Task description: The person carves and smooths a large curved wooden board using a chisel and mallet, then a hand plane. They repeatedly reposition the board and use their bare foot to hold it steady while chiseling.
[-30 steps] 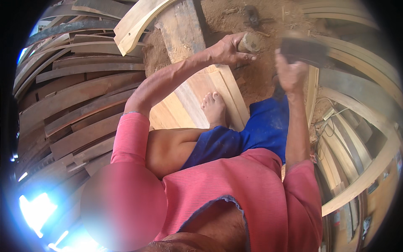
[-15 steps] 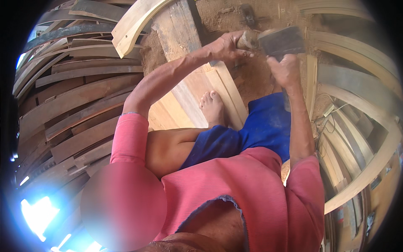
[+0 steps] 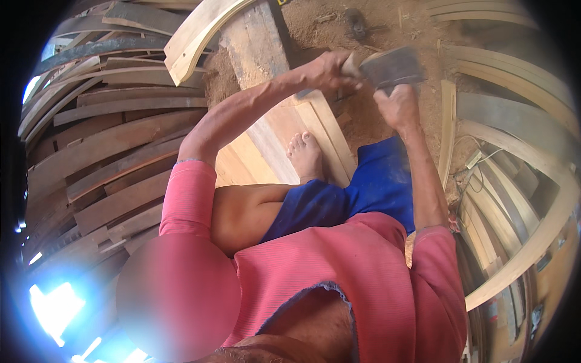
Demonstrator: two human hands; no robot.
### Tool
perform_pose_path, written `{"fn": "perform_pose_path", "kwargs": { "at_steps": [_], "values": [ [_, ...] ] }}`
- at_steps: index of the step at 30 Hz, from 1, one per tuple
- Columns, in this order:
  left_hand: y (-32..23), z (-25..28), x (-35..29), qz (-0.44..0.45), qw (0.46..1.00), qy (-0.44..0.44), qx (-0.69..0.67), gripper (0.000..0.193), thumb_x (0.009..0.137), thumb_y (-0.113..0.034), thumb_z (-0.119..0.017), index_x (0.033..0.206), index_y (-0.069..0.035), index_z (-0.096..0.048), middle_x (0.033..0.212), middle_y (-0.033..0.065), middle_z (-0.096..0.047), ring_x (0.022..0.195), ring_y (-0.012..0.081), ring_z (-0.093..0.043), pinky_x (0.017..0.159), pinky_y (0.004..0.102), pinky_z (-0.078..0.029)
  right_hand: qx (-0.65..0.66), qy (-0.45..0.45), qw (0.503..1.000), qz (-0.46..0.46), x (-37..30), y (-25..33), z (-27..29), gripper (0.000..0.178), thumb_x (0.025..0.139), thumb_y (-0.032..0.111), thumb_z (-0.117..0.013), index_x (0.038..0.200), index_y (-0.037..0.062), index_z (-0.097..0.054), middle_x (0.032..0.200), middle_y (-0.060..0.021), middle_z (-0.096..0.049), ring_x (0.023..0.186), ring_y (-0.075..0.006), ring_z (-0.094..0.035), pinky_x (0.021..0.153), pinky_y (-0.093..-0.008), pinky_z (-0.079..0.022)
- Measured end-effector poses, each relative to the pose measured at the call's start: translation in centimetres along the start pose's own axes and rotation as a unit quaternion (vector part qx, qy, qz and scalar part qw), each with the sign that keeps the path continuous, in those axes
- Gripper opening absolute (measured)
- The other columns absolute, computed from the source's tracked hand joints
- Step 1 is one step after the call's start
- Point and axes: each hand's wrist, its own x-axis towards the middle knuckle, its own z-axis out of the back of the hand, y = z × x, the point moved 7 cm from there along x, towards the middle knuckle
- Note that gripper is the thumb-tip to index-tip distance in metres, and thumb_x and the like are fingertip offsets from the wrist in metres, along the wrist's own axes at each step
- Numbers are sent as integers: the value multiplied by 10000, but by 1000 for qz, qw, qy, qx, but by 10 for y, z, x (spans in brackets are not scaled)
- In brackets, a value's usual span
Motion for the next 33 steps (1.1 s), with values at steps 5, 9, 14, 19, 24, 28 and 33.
{"fn": "perform_pose_path", "kwargs": {
  "at_steps": [5,9,14,19,24,28,33],
  "values": [
    [28,3,-32,-32,996,-66,-50,448,890,-239,-867,1262,-106,-656,1155,46,-735,1093,146,-663,967,340,-551,173,-66,978,93,-8,-8,-8,300,905,222,-736,796,-55,-704,699,-118,-693,603,-148,-645,559,-366,-522],
    [-3,32,-24,-22,988,-122,-91,415,901,-207,-857,1249,-88,-663,1145,9,-735,1078,114,-656,966,321,-553,342,-65,937,38,-12,-8,7,78,929,90,-722,936,14,-706,781,-18,-670,611,-76,-595,517,-272,-475],
    [-10,33,-17,-68,983,-143,-94,403,865,-226,-851,1197,-89,-669,1073,68,-754,1002,162,-714,899,341,-575,331,-108,936,59,-19,17,44,67,929,75,-729,950,15,-707,739,4,-642,608,-77,-582,540,-251,-475],
    [-5,32,-26,-72,983,-158,-62,438,860,-223,-847,1237,-94,-665,1093,71,-756,1029,166,-716,918,344,-572,320,-142,934,74,-18,15,69,81,956,92,-731,954,31,-678,762,-7,-627,601,-94,-574,558,-268,-472],
    [-9,27,-31,-91,982,-134,-96,507,858,-232,-854,1300,-97,-647,1136,87,-752,1065,172,-705,947,354,-562,282,-159,941,99,-20,27,78,91,962,110,-733,953,32,-686,778,-18,-647,612,-91,-587,545,-269,-462],
    [-18,21,-26,-94,987,-102,-76,478,869,-247,-860,1271,-96,-650,1134,68,-741,1070,163,-689,958,352,-549,96,-152,969,167,-7,30,33,163,924,168,-753,932,6,-734,877,-66,-728,674,-160,-649,630,-350,-517],
    [-12,17,-31,-59,994,-78,-44,477,867,-262,-863,1256,-98,-641,1144,89,-731,1087,206,-692,958,376,-546,135,-134,963,188,-10,45,21,185,865,171,-759,890,-13,-762,721,-55,-722,683,-268,-681,726,-433,-567]
  ]
}}
